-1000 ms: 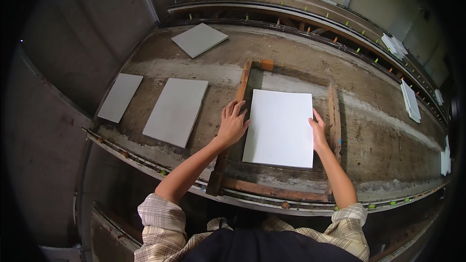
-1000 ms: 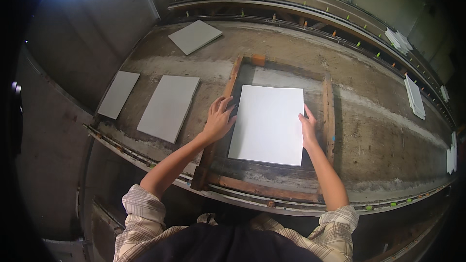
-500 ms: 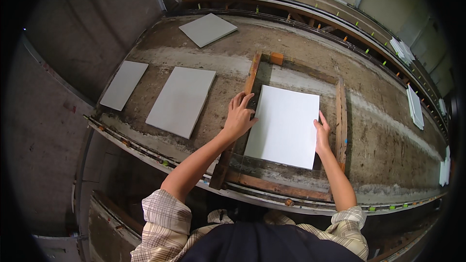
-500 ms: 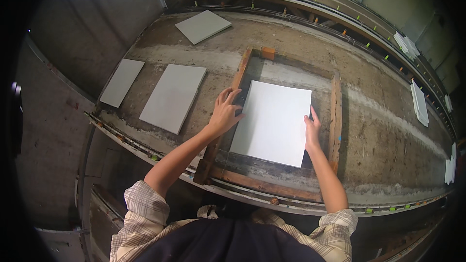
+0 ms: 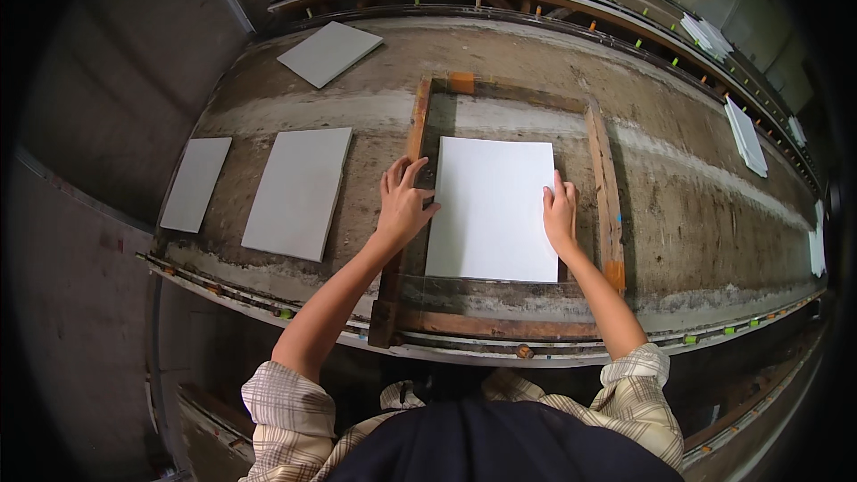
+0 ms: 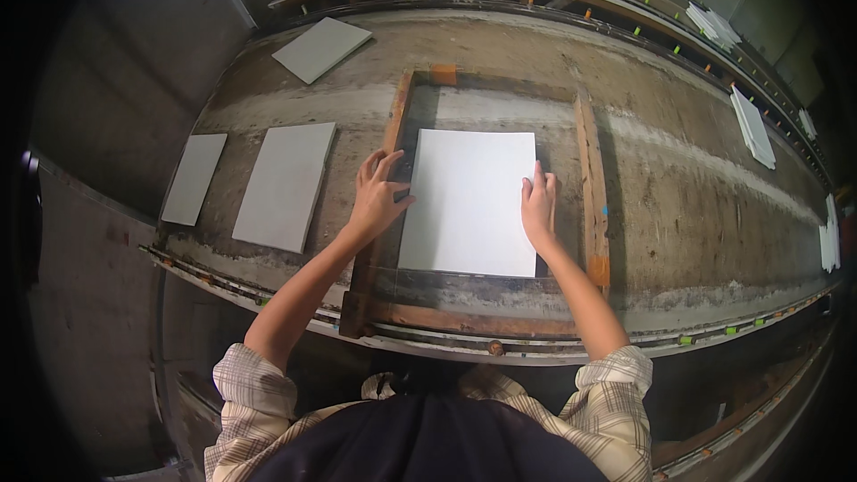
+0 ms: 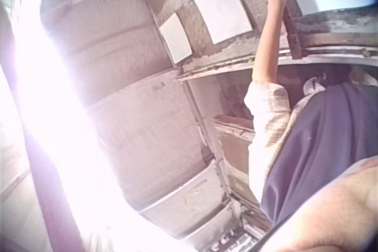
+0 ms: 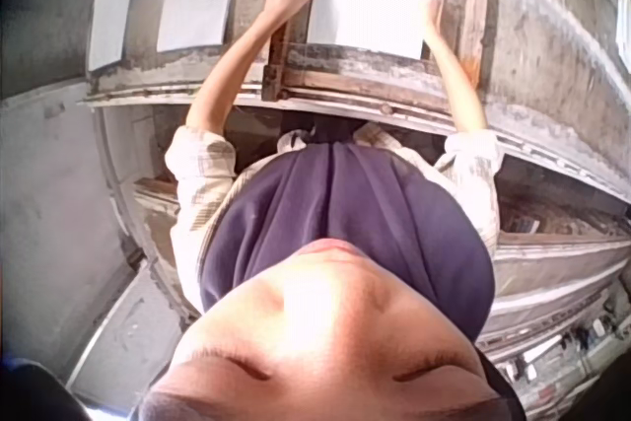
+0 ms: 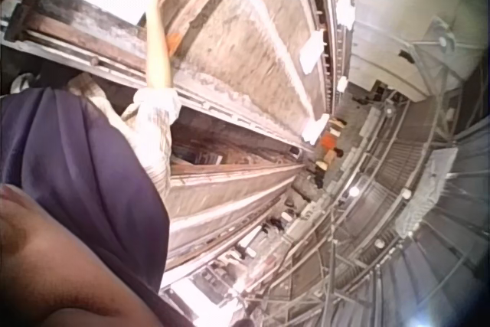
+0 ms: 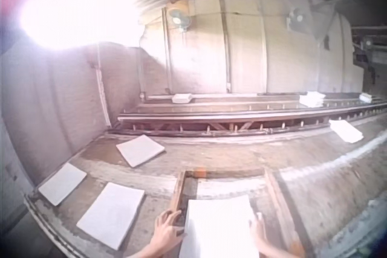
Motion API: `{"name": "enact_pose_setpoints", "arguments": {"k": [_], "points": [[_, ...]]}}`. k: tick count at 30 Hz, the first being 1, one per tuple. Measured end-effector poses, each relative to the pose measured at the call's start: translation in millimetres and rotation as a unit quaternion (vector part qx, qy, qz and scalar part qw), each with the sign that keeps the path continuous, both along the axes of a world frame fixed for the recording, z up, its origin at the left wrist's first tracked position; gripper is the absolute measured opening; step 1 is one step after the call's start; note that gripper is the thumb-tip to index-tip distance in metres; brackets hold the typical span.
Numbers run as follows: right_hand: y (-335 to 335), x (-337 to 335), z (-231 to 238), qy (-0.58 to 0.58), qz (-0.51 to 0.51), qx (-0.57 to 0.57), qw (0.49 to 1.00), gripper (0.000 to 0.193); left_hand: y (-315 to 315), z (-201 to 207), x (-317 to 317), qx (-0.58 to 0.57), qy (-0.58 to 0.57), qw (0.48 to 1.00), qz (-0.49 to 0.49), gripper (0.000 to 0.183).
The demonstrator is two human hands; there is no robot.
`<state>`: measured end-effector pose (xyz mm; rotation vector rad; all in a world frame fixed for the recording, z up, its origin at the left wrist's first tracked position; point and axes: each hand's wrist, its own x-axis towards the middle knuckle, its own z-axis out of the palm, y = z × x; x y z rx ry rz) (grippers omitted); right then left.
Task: The person places white rectangular tiles one by one into a wooden frame on a curved conveyor belt. They smooth each tile with their hands and then move the frame along the belt to repeat the process with new tiles.
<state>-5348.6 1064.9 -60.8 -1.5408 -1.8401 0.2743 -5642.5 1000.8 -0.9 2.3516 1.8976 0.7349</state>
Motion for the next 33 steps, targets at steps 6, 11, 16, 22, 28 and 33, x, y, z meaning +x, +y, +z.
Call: {"name": "enact_pose_setpoints", "arguments": {"k": [6, 11, 16, 22, 28, 33], "points": [[0, 0, -10, -0.062, -0.003, 0.072, 0.995, 0.044, -1, 3, 1, -0.011, 0.012, 1.000, 0.002, 0.023], [3, -1, -4, -0.038, 0.016, 0.048, 0.998, 0.044, -2, 5, 3, -0.022, 0.027, 0.999, -0.003, 0.022], [4, 0, -3, -0.023, 0.003, 0.011, 1.000, 0.044, -1, 4, 3, -0.024, 0.018, 1.000, -0.004, 0.022], [-6, 2, 0, -0.023, -0.023, 0.007, 0.999, 0.044, -1, 7, 5, -0.023, 0.018, 1.000, -0.004, 0.023], [0, 0, 0, -0.038, -0.013, 0.042, 0.998, 0.043, -2, 4, 4, -0.024, 0.029, 0.999, 0.000, 0.023], [4, 0, -6, -0.080, -0.019, 0.054, 0.995, 0.043, 0, 3, 4, -0.008, 0.018, 1.000, -0.005, 0.022]]}}
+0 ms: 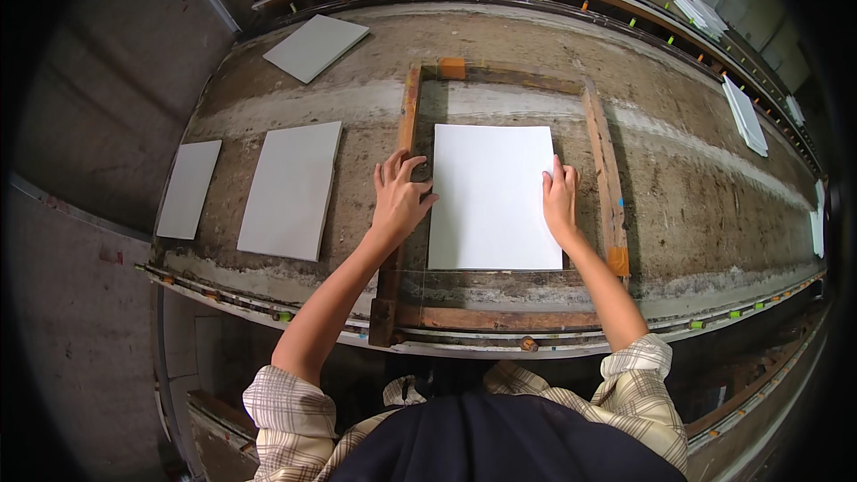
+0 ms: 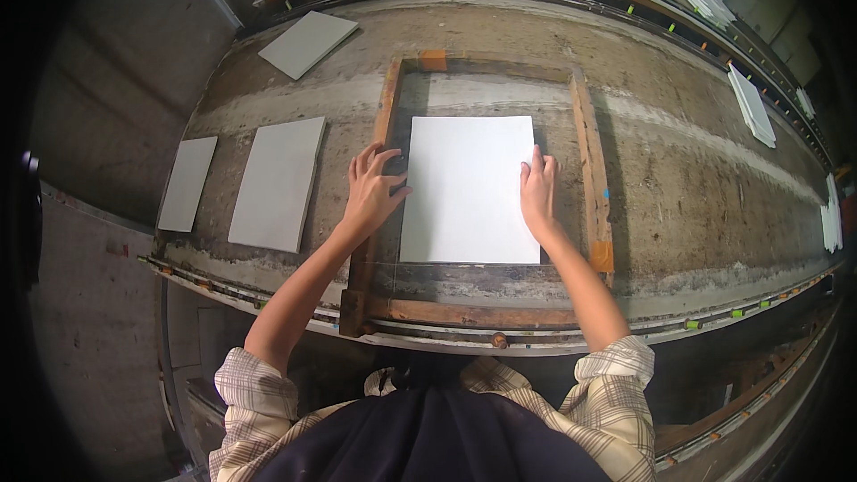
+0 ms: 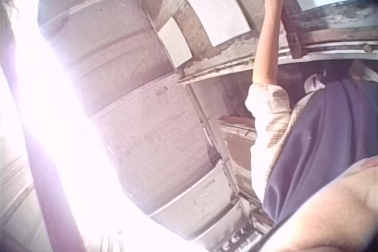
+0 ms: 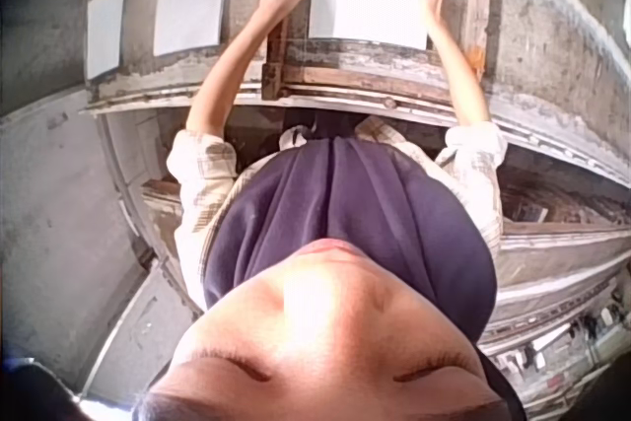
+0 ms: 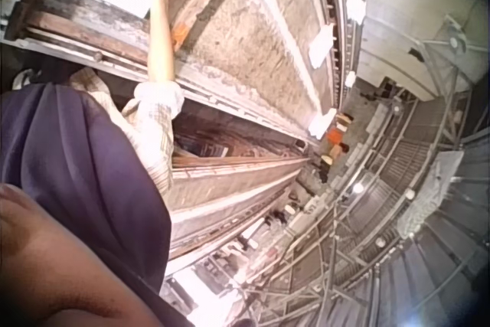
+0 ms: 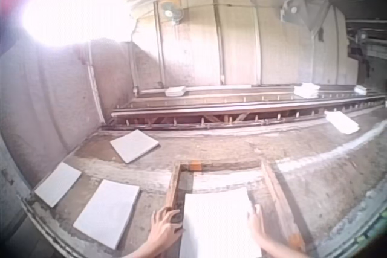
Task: The person places white rectangular tiles one by one into a wooden frame on a curved conveyor belt. They smooth each tile with their hands and then move the frame along the belt to repeat the process with new tiles.
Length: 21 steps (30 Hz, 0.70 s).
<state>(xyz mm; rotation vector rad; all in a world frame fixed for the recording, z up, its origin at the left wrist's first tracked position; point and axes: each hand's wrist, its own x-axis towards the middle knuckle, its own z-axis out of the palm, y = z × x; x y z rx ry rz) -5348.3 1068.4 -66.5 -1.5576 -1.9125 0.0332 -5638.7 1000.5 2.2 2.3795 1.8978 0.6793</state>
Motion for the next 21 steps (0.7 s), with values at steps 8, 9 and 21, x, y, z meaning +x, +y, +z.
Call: {"name": "enact_pose_setpoints", "arguments": {"k": [8, 9, 21], "points": [[-12, -7, 8, -0.001, -0.005, -0.023, 1.000, 0.044, 0, -1, -1, -0.004, 0.015, 1.000, -0.001, 0.020], [-12, -7, 9, -0.006, -0.005, -0.028, 1.000, 0.044, -1, 0, -1, -0.008, 0.017, 1.000, 0.000, 0.019], [-15, -9, 20, -0.057, -0.016, -0.053, 0.997, 0.044, -1, 2, 0, -0.018, 0.043, 0.998, -0.032, 0.015]]}}
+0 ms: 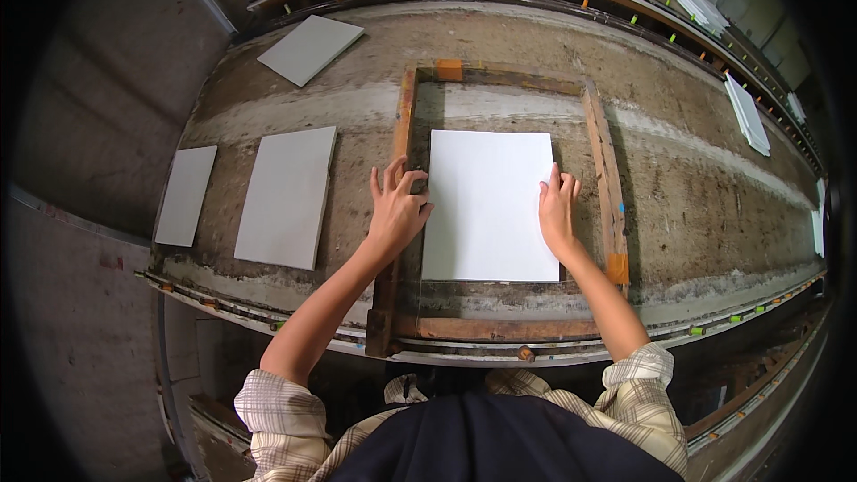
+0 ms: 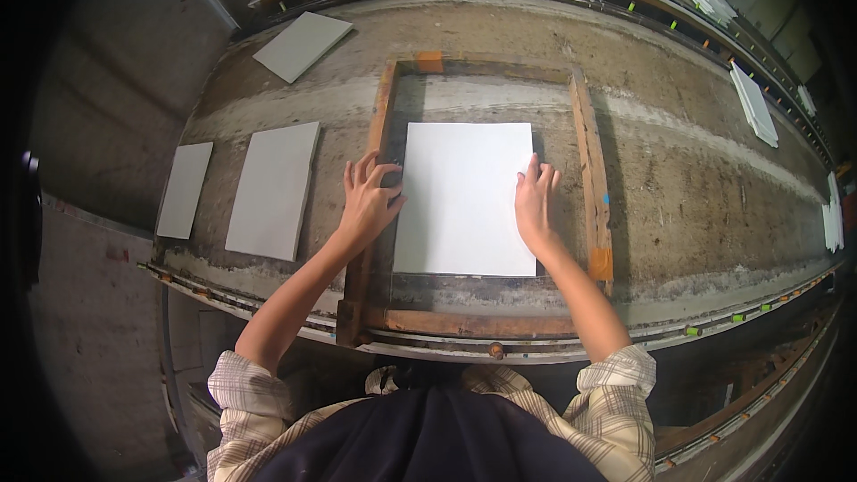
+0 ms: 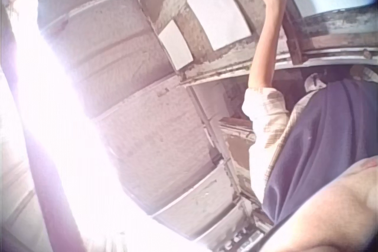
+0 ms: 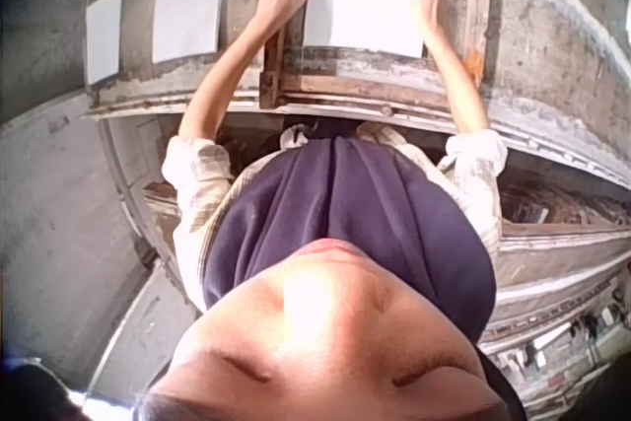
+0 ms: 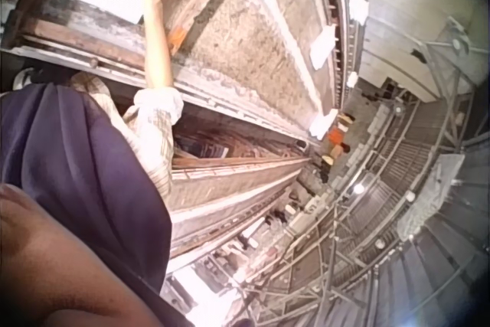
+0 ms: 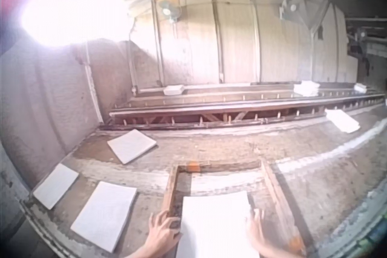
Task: The person places white rectangular tiles one by one into a wooden frame on a curved conveyor belt. They smooth each tile with their hands and then move the frame along the belt to repeat the process with new tiles.
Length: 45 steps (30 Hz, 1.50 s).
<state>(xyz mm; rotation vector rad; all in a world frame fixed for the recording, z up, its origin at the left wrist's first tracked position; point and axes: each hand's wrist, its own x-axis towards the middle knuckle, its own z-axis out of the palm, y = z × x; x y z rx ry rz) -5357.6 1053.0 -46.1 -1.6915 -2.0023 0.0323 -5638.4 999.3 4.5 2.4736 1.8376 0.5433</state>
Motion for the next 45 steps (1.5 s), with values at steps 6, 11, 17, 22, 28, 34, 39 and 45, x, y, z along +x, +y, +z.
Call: {"name": "enact_pose_setpoints", "arguments": {"k": [6, 11, 17, 22, 28, 34, 39, 45], "points": [[-19, -27, 8, -0.119, 0.097, -0.047, 0.987, 0.052, -23, -12, 49, -0.045, 0.165, 0.984, 0.055, 0.075], [-35, -42, 27, -0.080, 0.227, -0.069, 0.968, 0.055, 0, -27, 52, -0.061, 0.026, 0.998, 0.003, 0.091], [31, -50, 25, -0.083, 0.297, -0.049, 0.950, 0.050, 72, -36, 60, -0.036, 0.044, 0.998, 0.003, 0.080], [90, -59, 9, -0.099, 0.287, -0.012, 0.953, 0.047, 123, -47, 70, 0.000, 0.040, 0.999, 0.026, 0.062], [117, -65, -4, -0.077, 0.196, -0.030, 0.977, 0.052, 153, -55, 75, 0.022, 0.006, 0.993, 0.112, 0.066], [92, -51, -8, -0.095, -0.012, -0.027, 0.995, 0.058, 119, -56, 68, 0.039, 0.015, 0.991, 0.130, 0.072], [32, -24, -8, -0.099, 0.041, -0.009, 0.994, 0.058, 58, -54, 59, 0.024, -0.006, 0.997, 0.071, 0.075], [-25, -15, 2, -0.116, 0.098, -0.037, 0.988, 0.058, -3, -45, 63, -0.012, -0.011, 0.999, 0.043, 0.085]]}}
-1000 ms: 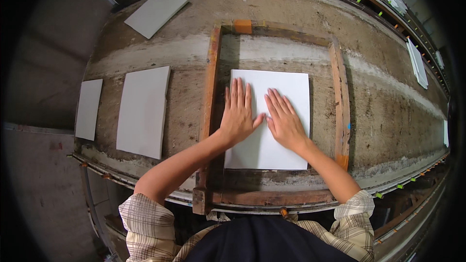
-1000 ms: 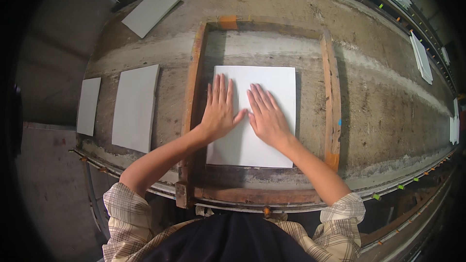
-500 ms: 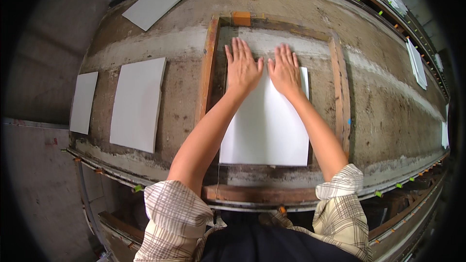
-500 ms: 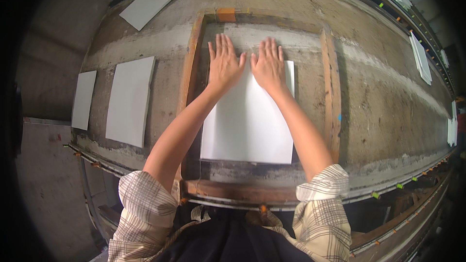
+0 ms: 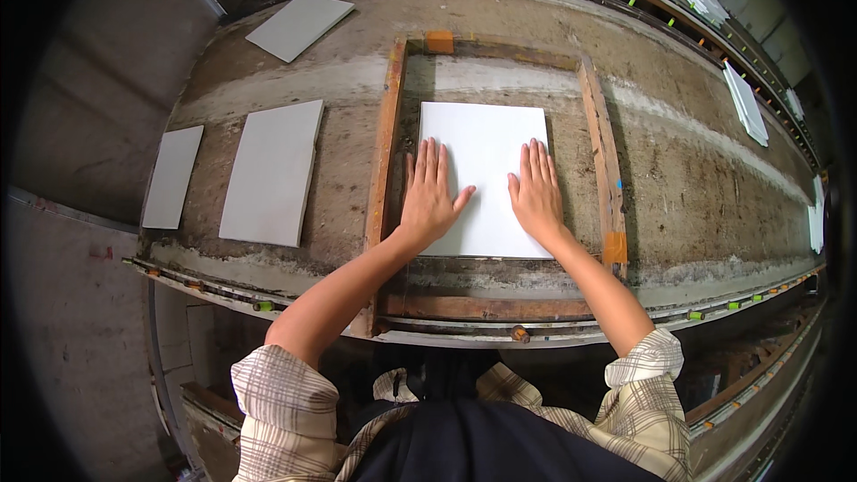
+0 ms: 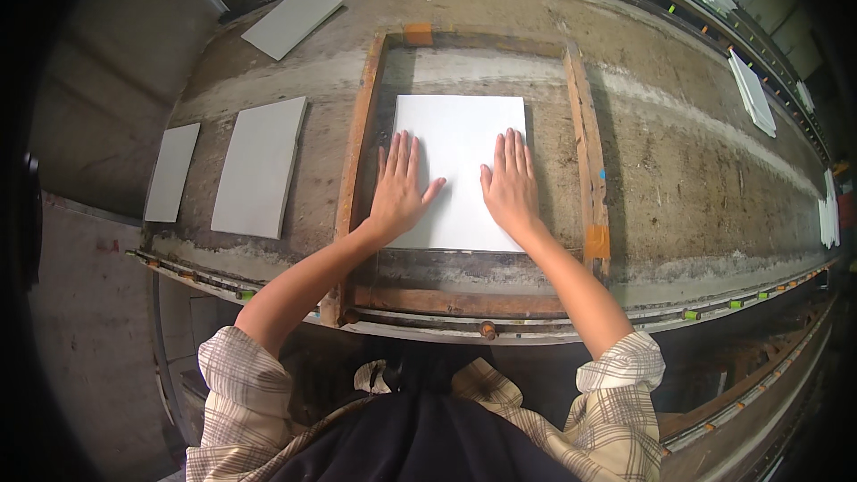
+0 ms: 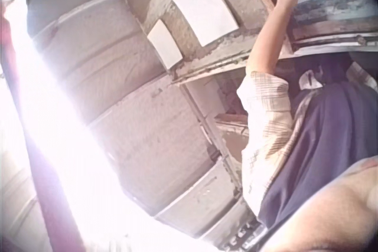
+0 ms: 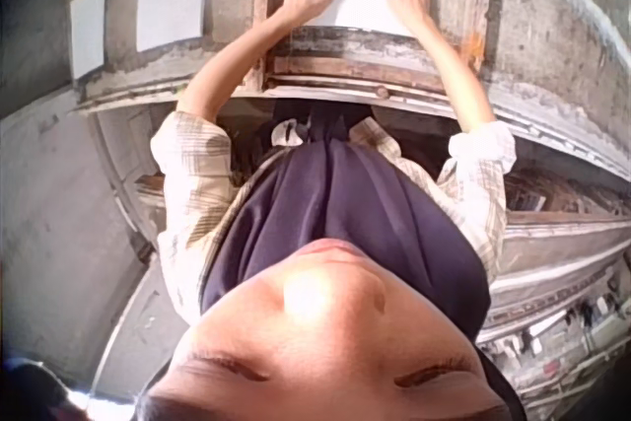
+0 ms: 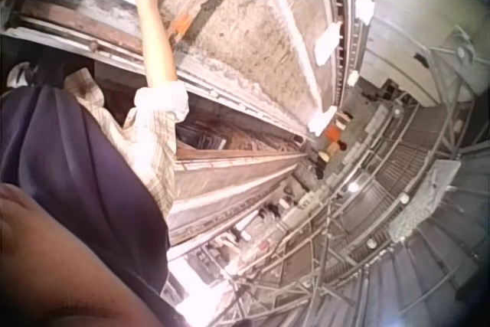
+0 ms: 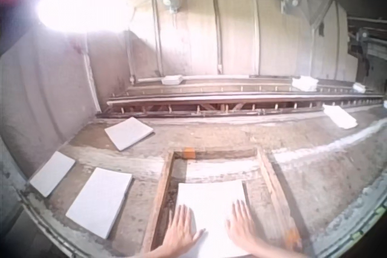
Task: The person places white rectangular tiles one by one into a wooden frame on a curved conveyor belt. They smooth each tile with their hands and then move the frame along the belt to repeat the process with new tiles.
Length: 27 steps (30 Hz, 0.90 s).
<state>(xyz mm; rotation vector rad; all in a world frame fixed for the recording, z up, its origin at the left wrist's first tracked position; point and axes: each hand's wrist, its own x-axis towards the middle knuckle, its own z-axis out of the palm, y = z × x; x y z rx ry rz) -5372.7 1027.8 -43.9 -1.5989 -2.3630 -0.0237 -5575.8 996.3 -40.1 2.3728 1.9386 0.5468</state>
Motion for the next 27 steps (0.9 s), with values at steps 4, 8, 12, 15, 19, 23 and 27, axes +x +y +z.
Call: {"name": "enact_pose_setpoints", "arguments": {"k": [4, 8, 12, 15, 19, 23, 27], "points": [[-29, 5, 1, -0.020, 0.037, -0.017, 0.999, 0.059, -30, 8, 2, -0.016, 0.049, 0.998, -0.038, 0.090], [-57, 5, 16, -0.017, 0.102, -0.051, 0.993, 0.061, -52, 20, 10, -0.063, 0.075, 0.991, -0.091, 0.091], [-59, 4, 24, -0.030, 0.137, -0.072, 0.987, 0.061, -51, 17, 11, -0.082, 0.094, 0.986, -0.114, 0.091], [-52, 9, 27, -0.056, 0.154, -0.099, 0.981, 0.061, -38, 27, 15, -0.146, 0.094, 0.978, -0.115, 0.094], [9, -1, 13, -0.047, 0.143, -0.059, 0.987, 0.063, 7, 30, 25, -0.195, 0.106, 0.974, -0.050, 0.103], [79, -5, -2, -0.005, 0.099, -0.027, 0.995, 0.060, 70, 13, 25, -0.121, 0.089, 0.988, 0.036, 0.102], [126, -1, -10, 0.046, 0.053, -0.016, 0.997, 0.059, 112, 4, 22, -0.021, 0.052, 0.996, 0.074, 0.097]]}}
